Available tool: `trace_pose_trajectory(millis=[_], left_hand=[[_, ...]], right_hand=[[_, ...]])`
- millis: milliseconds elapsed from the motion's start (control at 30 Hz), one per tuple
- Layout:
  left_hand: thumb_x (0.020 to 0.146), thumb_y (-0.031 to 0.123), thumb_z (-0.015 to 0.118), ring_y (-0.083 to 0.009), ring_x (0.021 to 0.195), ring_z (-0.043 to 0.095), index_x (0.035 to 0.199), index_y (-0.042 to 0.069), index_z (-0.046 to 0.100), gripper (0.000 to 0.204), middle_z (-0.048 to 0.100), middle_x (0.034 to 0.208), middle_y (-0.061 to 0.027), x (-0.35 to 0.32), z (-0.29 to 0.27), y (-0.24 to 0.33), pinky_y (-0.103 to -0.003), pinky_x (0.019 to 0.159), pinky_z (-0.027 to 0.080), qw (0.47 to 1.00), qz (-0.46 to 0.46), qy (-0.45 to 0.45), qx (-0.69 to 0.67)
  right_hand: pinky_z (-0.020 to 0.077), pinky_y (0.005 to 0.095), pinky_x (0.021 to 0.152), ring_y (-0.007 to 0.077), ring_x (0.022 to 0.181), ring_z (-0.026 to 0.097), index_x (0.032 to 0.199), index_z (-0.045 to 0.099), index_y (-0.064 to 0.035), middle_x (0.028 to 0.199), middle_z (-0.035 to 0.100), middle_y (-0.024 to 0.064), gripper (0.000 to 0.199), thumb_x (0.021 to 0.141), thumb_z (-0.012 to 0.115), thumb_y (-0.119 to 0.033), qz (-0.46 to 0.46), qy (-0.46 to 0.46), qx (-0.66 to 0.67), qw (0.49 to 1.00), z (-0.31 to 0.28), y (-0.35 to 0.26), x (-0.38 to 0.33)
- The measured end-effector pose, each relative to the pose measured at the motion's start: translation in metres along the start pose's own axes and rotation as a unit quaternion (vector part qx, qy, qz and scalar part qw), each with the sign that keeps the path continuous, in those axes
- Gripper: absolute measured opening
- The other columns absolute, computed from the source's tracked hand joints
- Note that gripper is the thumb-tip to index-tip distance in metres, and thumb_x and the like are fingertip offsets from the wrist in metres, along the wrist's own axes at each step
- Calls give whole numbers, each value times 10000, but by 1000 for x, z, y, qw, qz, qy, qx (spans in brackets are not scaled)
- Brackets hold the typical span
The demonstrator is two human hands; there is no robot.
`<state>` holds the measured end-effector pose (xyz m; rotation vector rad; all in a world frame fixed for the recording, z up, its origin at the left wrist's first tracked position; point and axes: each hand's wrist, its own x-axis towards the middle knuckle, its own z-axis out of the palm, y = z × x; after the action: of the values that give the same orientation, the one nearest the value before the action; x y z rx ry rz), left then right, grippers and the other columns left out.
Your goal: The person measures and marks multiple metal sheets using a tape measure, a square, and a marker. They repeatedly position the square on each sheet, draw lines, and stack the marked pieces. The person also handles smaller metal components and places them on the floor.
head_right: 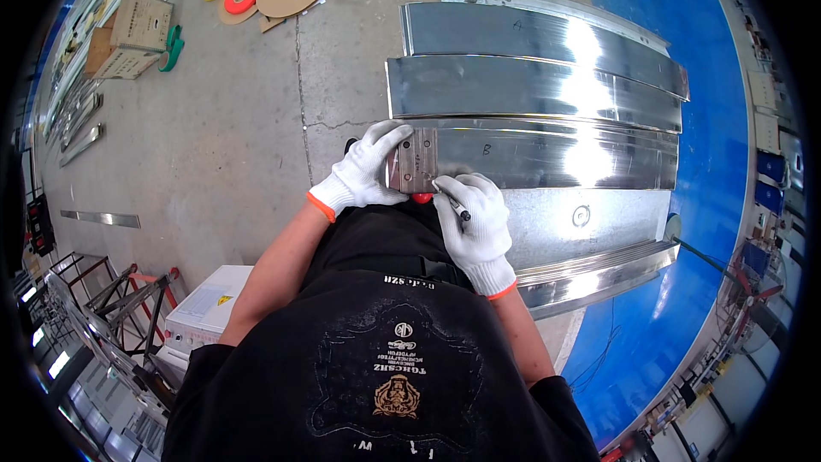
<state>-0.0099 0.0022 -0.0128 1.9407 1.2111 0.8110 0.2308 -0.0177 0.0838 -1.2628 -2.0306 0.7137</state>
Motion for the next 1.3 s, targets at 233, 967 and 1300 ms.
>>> trace_pose_trajectory(millis=[233, 967, 1300], left_hand=[[579, 300, 953, -436, 1319, 542, 1524, 79, 429, 1103, 476, 1457, -238, 0, -1, 2, -481, 1064, 523, 1000, -5, 0, 0], [505, 496, 948, -444, 1377, 425, 1531, 63, 380, 1250, 441, 1468, -240, 13, -21, 43, -589, 1182, 325, 982, 0, -37, 186], [613, 460, 901, -433, 1297, 493, 1480, 42, 460, 1059, 527, 1338, -231, 55, -9, 84, -564, 1117, 375, 948, 29, -136, 287]], right_hand=[[527, 425, 954, 313, 1040, 678, 1135, 741, -106, 1008, 717, 90, 279, 861, 788, -77, 25, 2, -29, 999, 9, 0, 3], [536, 295, 934, 175, 1047, 676, 1240, 668, 24, 1165, 711, 111, 265, 978, 675, -10, 218, 235, 147, 936, -48, 5, -13], [530, 246, 790, 115, 891, 676, 1186, 699, 29, 985, 730, 88, 198, 1002, 635, -11, 264, 373, 27, 889, -52, -5, -64]])
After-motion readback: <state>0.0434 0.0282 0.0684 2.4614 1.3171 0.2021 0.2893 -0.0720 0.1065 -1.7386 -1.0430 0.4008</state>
